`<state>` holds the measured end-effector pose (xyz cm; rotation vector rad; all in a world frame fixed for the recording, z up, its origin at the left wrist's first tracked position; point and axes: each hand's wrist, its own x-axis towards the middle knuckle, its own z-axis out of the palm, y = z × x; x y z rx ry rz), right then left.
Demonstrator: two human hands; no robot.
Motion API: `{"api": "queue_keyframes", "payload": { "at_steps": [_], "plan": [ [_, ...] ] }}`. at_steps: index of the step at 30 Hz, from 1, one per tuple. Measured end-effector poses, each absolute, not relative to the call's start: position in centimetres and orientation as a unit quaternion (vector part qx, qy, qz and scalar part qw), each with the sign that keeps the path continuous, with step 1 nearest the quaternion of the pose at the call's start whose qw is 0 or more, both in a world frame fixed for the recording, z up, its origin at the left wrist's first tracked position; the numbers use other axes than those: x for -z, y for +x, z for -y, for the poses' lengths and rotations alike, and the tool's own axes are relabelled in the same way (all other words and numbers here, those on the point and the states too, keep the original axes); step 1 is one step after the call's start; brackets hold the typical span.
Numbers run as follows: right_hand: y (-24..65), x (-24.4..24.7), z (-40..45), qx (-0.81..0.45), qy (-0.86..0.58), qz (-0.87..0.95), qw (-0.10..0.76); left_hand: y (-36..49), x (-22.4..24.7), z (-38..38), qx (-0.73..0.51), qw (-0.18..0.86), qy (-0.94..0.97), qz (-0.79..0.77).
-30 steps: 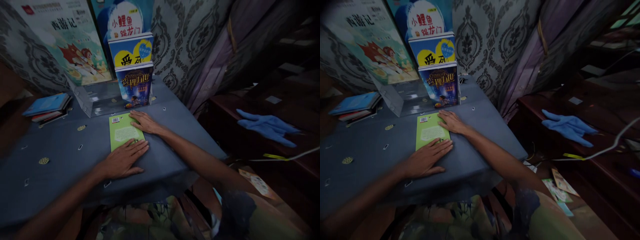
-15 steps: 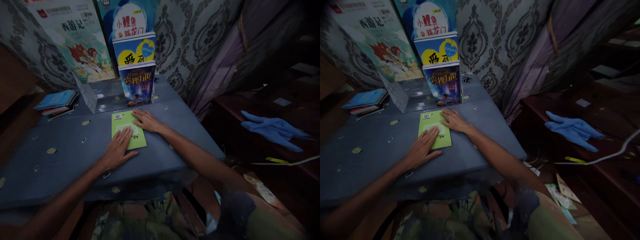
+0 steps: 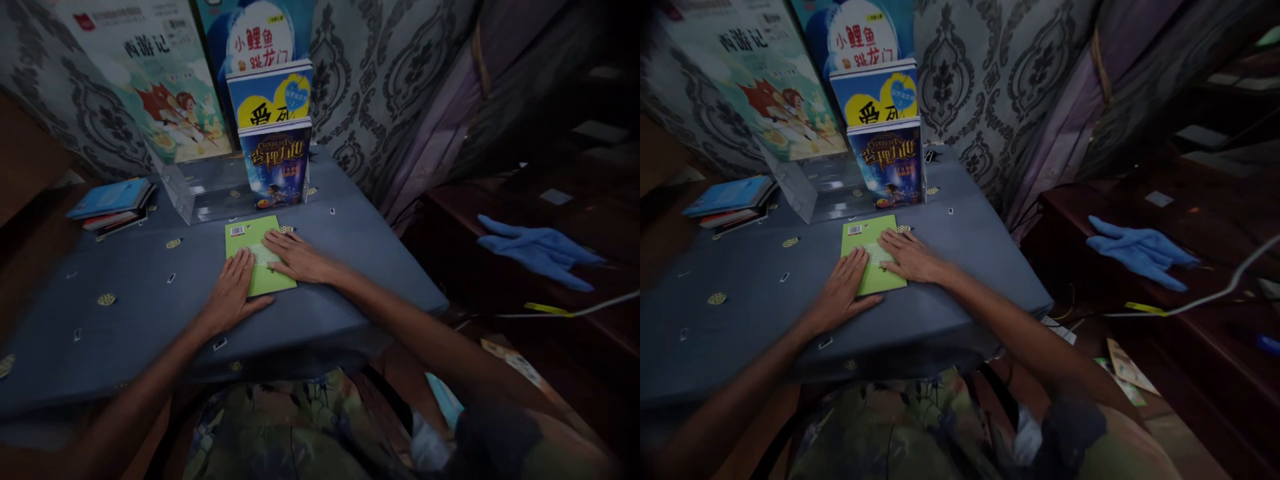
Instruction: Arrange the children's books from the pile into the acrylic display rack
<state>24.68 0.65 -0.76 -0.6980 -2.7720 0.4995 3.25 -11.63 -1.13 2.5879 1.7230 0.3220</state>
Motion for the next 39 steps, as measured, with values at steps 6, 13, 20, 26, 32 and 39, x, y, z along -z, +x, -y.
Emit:
{"api": "queue_keyframes", "payload": {
  "at_steps": [6, 13, 20, 26, 32, 39],
  "plan": [
    [27.7, 0.2, 5.4, -0.203, -0.204, 0.952, 0.108, 3.1, 1.4, 11.7, -0.109, 0.010, 0.827, -0.551],
    [28.9, -0.4, 9.1, -0.209, -0.223, 0.947, 0.104, 3.3, 1.7, 12.4, -0.115, 0.006, 0.837, -0.535],
    [30.7, 0.9, 13.4, -0.171, -0.180, 0.959, 0.139, 4.2, 1.4, 17.2, -0.106, -0.019, 0.860, -0.498],
    [30.8, 2.9, 16.9, -0.101, -0.187, 0.927, 0.308, 5.8, 1.8, 22.6, -0.107, -0.015, 0.850, -0.515],
    [30.1, -0.3, 14.3, -0.151, -0.117, 0.909, 0.370, 4.8, 1.0, 23.0, -0.137, -0.050, 0.871, -0.469],
    [28.4, -5.9, 8.3, -0.255, -0.137, 0.840, 0.460, 2.0, -8.0, 18.9, -0.343, 0.008, 0.816, -0.465]
  ]
}}
